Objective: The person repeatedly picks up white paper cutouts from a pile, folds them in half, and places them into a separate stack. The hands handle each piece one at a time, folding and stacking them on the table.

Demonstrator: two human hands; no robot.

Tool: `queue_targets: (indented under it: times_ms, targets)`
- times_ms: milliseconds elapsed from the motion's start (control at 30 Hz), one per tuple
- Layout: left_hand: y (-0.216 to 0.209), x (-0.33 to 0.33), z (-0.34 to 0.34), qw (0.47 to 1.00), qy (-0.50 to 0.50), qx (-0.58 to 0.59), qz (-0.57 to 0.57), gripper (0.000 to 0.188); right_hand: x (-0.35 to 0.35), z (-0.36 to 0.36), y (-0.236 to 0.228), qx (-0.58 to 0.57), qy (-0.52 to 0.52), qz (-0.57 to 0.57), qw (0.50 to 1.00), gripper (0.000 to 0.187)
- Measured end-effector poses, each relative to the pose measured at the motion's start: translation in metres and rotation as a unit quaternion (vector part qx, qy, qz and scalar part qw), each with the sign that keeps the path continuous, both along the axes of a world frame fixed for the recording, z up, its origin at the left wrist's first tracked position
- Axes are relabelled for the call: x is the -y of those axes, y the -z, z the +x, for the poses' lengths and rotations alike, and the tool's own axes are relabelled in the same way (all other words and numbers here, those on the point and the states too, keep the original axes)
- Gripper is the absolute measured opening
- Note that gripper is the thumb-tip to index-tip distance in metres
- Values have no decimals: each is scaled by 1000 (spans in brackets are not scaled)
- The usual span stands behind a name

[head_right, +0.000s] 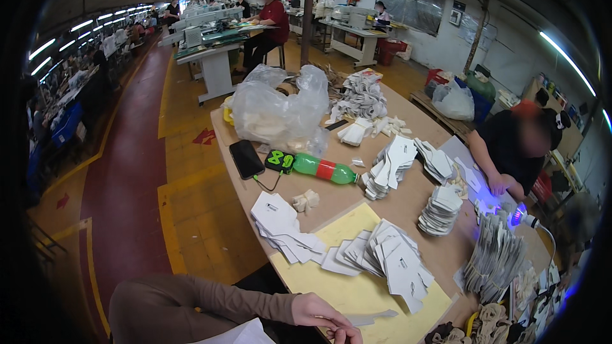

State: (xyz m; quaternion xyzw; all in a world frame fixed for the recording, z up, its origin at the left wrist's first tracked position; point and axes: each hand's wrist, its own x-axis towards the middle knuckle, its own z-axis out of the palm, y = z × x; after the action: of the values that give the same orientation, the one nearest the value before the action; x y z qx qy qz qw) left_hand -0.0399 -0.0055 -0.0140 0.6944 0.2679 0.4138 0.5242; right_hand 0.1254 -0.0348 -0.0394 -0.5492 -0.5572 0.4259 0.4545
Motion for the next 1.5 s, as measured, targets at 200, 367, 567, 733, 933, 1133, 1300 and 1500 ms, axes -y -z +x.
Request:
queue_targets:
  times_ms: [200, 367, 567, 733, 933, 1133, 1300, 1500]
  targets:
    - [3, -5, 0, 998, -51, 19, 28, 15, 7, 4, -10, 25, 1, 39, 999, 16]
    - [-14, -5, -11, 991, -71, -33, 112, 9, 13, -5, -30, 46, 26, 117, 992, 12]
    - [-37, 7, -17, 929, -130, -232, 257, 10, 15, -17, -45, 103, 13, 134, 986, 10]
    - [-33, 3, -6, 931, -169, -202, 252, 9, 17, -18, -39, 56, 36, 120, 990, 5]
    - [-29, -8, 3, 983, -107, -107, 107, 15, 15, -8, -34, -67, 71, 83, 992, 4]
    - [-25, -14, 2, 973, -87, -149, 150, 14, 12, 0, -34, -32, 55, 60, 996, 3]
    - [-21, -18, 0, 958, -99, -208, 169, 12, 1, -5, -28, 70, 53, 111, 990, 5]
    - [-17, -18, -6, 936, -131, -262, 197, 15, -5, -17, -23, 66, 47, 100, 992, 4]
